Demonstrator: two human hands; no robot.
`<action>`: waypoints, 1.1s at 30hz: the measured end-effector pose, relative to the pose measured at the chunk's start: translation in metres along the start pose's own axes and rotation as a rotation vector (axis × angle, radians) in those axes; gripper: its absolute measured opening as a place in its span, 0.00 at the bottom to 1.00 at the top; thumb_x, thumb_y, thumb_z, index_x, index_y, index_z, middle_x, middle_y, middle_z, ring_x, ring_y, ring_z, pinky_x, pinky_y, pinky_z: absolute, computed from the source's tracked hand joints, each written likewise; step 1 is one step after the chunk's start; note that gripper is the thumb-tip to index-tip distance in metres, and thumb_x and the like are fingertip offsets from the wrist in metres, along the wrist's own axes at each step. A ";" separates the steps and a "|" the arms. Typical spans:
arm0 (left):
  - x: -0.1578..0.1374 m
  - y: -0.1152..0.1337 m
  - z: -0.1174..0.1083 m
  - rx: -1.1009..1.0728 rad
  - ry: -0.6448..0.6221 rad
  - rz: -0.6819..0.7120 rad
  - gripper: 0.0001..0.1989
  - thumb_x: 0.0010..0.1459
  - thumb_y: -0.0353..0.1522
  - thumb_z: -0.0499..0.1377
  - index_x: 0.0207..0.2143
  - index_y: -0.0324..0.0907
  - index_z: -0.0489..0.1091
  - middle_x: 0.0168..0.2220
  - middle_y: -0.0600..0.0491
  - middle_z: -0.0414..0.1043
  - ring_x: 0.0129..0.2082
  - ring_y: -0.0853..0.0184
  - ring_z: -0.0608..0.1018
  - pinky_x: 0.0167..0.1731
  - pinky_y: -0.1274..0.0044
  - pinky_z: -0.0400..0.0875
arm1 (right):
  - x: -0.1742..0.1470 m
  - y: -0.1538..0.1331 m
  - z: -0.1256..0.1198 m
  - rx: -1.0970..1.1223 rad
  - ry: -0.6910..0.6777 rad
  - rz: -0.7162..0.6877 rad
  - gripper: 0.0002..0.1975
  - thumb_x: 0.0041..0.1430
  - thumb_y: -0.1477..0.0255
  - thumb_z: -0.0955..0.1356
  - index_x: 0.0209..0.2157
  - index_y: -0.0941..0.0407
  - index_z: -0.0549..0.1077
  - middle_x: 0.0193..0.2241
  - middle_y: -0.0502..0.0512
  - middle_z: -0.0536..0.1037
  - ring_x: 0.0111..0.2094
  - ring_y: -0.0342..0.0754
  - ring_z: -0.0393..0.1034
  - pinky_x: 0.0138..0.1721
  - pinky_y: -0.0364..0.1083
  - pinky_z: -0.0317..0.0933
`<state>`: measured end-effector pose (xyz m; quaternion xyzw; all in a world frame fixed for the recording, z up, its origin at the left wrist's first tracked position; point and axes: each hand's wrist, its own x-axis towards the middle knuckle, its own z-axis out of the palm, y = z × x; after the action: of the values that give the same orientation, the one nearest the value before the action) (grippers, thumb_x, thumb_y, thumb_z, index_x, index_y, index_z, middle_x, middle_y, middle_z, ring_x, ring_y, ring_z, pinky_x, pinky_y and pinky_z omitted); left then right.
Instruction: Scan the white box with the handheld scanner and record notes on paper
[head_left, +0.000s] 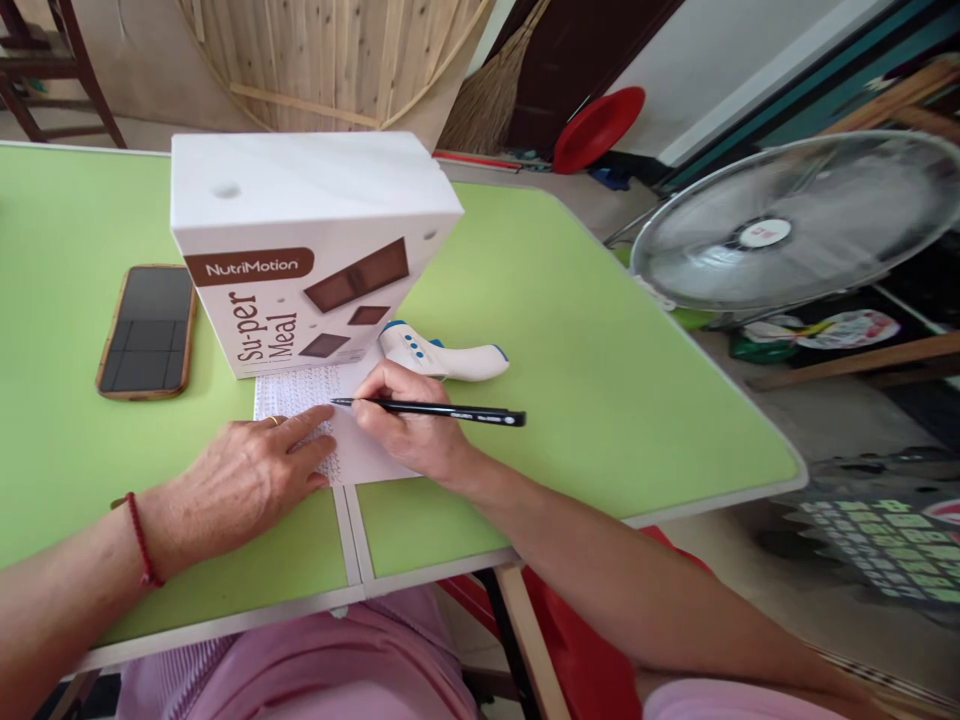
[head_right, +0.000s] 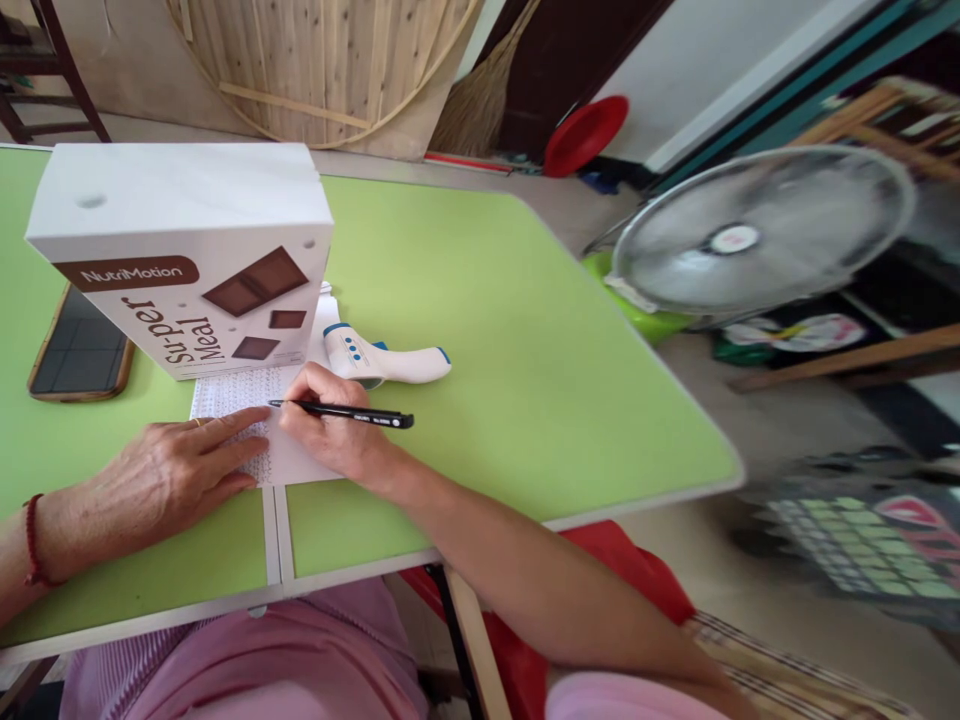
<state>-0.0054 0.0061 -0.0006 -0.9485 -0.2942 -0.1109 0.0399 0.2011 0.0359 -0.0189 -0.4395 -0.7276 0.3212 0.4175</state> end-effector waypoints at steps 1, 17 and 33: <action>0.000 0.000 0.000 -0.005 -0.004 -0.002 0.08 0.65 0.32 0.56 0.41 0.38 0.74 0.55 0.44 0.73 0.29 0.63 0.82 0.24 0.74 0.77 | 0.000 0.000 0.000 0.002 0.006 0.001 0.06 0.51 0.75 0.65 0.24 0.53 0.63 0.17 0.42 0.65 0.17 0.39 0.56 0.21 0.41 0.54; -0.001 -0.001 0.001 -0.008 0.028 0.003 0.09 0.66 0.32 0.55 0.41 0.38 0.74 0.54 0.44 0.74 0.29 0.61 0.82 0.22 0.72 0.77 | 0.001 0.001 0.000 0.013 0.016 0.031 0.05 0.49 0.75 0.65 0.23 0.53 0.63 0.17 0.43 0.67 0.17 0.39 0.56 0.20 0.41 0.54; -0.002 -0.003 0.002 -0.021 0.042 0.011 0.10 0.67 0.31 0.53 0.42 0.38 0.73 0.54 0.43 0.74 0.29 0.62 0.82 0.22 0.72 0.77 | 0.002 0.000 -0.001 0.013 0.028 0.030 0.05 0.49 0.74 0.65 0.22 0.53 0.63 0.17 0.43 0.66 0.18 0.39 0.58 0.20 0.41 0.54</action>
<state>-0.0085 0.0079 -0.0028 -0.9479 -0.2868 -0.1338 0.0367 0.2015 0.0380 -0.0173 -0.4520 -0.7129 0.3261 0.4256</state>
